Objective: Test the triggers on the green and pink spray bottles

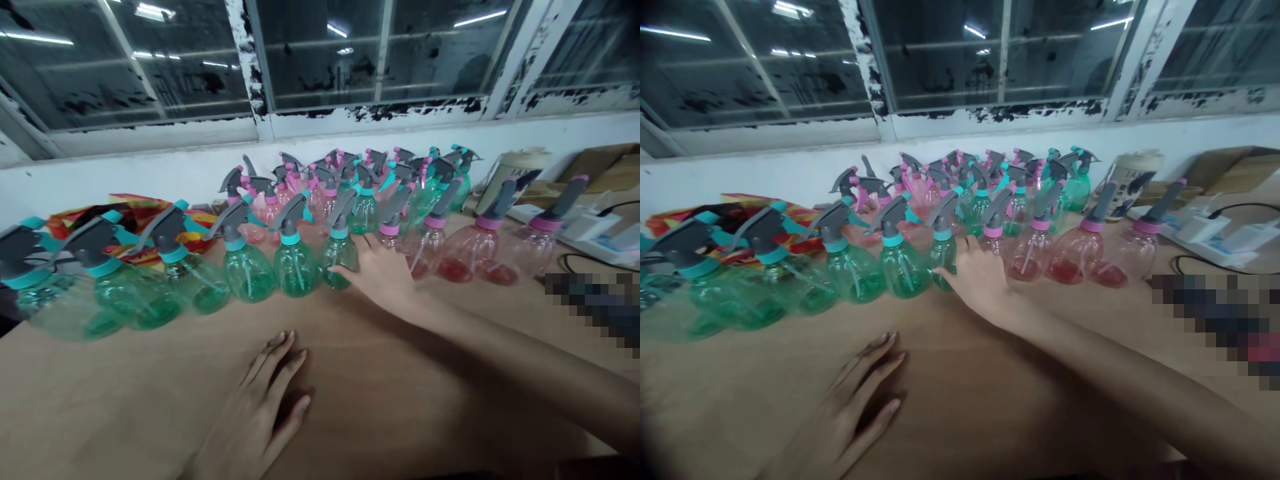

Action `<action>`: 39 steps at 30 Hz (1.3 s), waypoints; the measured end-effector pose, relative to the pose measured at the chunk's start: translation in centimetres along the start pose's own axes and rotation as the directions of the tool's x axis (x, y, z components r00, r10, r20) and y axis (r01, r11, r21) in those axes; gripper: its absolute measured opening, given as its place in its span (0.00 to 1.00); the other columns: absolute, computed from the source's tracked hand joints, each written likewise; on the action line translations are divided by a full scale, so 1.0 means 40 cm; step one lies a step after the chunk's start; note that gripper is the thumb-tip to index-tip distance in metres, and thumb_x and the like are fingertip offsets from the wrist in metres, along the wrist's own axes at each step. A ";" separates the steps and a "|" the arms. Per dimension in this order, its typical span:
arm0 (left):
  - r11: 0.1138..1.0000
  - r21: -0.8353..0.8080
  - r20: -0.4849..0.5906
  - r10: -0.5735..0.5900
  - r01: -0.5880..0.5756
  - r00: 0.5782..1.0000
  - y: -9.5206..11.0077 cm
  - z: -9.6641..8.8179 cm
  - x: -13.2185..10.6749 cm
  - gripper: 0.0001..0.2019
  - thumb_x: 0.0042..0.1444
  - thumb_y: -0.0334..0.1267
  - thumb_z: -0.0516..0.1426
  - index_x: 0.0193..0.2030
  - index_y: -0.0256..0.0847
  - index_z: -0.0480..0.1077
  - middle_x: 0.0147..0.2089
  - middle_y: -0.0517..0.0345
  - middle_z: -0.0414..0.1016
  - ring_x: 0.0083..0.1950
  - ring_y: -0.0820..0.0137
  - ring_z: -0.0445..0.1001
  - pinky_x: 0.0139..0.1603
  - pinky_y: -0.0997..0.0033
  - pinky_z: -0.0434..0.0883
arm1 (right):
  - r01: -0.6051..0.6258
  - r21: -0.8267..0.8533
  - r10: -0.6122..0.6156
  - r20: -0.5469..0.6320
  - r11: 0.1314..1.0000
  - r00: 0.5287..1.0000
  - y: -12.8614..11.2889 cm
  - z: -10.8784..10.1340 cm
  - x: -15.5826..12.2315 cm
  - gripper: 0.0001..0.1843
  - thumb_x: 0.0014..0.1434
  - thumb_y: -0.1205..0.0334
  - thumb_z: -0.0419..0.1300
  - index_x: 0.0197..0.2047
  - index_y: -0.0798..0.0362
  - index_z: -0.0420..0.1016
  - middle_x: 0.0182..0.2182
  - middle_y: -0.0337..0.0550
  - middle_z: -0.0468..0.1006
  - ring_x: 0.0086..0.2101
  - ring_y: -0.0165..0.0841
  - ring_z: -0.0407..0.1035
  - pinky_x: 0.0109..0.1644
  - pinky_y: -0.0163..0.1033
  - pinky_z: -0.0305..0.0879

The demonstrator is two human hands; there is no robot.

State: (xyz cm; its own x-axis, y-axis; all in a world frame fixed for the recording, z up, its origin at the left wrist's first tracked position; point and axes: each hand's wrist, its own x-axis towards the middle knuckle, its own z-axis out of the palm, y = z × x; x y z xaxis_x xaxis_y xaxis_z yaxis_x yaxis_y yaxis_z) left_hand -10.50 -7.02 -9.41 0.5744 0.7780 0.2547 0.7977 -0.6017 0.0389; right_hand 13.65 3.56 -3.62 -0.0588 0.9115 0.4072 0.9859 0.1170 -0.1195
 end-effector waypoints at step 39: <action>0.763 -0.587 0.175 -0.208 0.272 0.962 0.157 -0.096 0.236 0.15 0.59 0.48 0.54 0.53 0.53 0.63 0.56 0.58 0.70 0.54 0.60 0.71 0.55 0.51 0.70 | -0.116 0.229 0.124 -0.023 0.967 0.992 0.148 -0.061 -0.093 0.39 0.53 0.37 0.55 0.58 0.59 0.60 0.37 0.55 0.79 0.33 0.48 0.75 0.30 0.45 0.64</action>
State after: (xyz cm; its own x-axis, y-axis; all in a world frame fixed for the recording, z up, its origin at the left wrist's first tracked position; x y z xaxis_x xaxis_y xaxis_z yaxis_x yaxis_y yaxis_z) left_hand -0.78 -4.13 -3.05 0.4194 0.9053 0.0675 0.6570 -0.3540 0.6656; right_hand 20.09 -0.09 -3.64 0.0678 0.9097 0.4096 0.9240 0.0976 -0.3697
